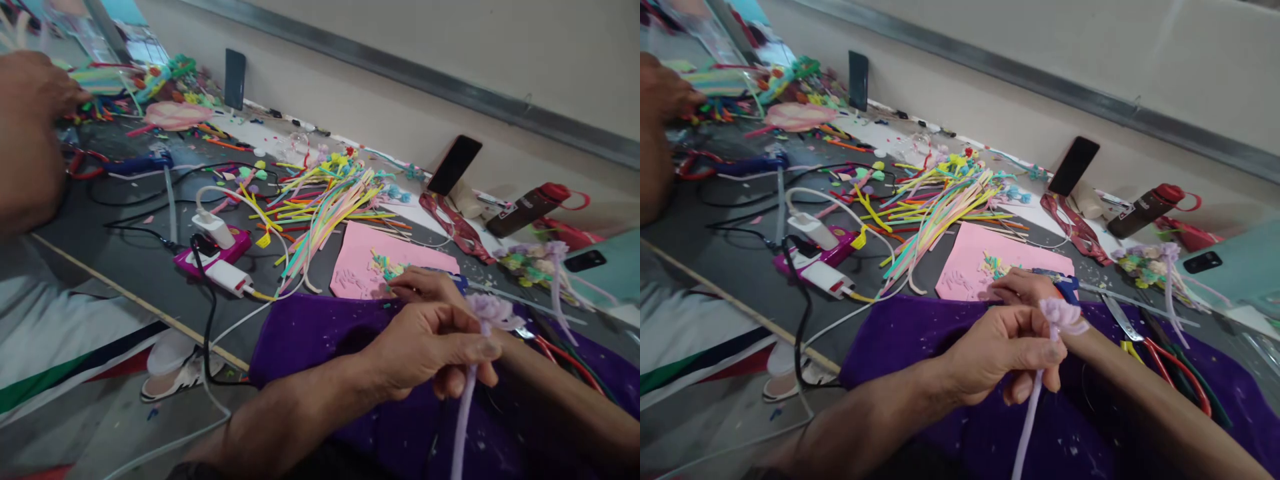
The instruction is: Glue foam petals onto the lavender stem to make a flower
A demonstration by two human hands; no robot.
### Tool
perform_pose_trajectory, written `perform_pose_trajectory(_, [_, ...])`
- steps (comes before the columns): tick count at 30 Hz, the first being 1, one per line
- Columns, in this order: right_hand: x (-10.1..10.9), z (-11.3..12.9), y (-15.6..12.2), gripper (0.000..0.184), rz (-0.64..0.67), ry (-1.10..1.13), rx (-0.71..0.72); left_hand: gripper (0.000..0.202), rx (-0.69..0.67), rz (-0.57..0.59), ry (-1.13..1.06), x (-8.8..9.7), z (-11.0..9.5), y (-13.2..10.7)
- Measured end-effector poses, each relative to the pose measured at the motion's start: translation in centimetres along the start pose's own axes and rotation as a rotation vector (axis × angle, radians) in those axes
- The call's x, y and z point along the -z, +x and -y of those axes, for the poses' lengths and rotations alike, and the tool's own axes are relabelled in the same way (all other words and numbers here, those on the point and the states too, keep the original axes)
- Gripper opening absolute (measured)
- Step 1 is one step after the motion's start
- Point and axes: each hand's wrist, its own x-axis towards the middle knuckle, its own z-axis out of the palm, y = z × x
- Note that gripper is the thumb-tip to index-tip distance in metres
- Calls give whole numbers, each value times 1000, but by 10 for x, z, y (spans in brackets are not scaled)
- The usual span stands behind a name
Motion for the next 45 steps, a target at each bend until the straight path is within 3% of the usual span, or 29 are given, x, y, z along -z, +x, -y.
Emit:
perform_pose_trajectory(5, [-25,4,38,22,94,-52,225,20,-41,2,-34,4,-1,-4])
perform_pose_trajectory(10, [-38,10,56,22,137,-180,337,20,-70,15,-50,7,-3,-6])
perform_pose_trajectory(13, [-47,19,59,22,171,-316,312,24,-81,11,-70,6,-4,-6])
perform_pose_trajectory(16, [-55,26,59,22,147,-435,195,31,-83,-5,-87,4,-5,-5])
perform_pose_trajectory(20, [-58,26,60,20,151,-437,155,33,-75,-26,-87,4,-5,-5])
perform_pose_trajectory(23, [-50,21,56,16,113,-311,115,28,-84,-44,-63,6,-4,-5])
perform_pose_trajectory(28, [-22,10,38,16,-11,346,-182,25,-40,-139,-18,7,-3,-2])
perform_pose_trajectory(31, [-4,2,22,20,-83,602,-315,22,-47,-241,-12,8,-6,0])
perform_pose_trajectory(37, [24,-9,-12,16,-124,758,-336,23,-115,-485,80,20,-12,7])
perform_pose_trajectory(45, [31,-9,-41,11,-90,716,-256,27,-96,-639,167,25,-3,25])
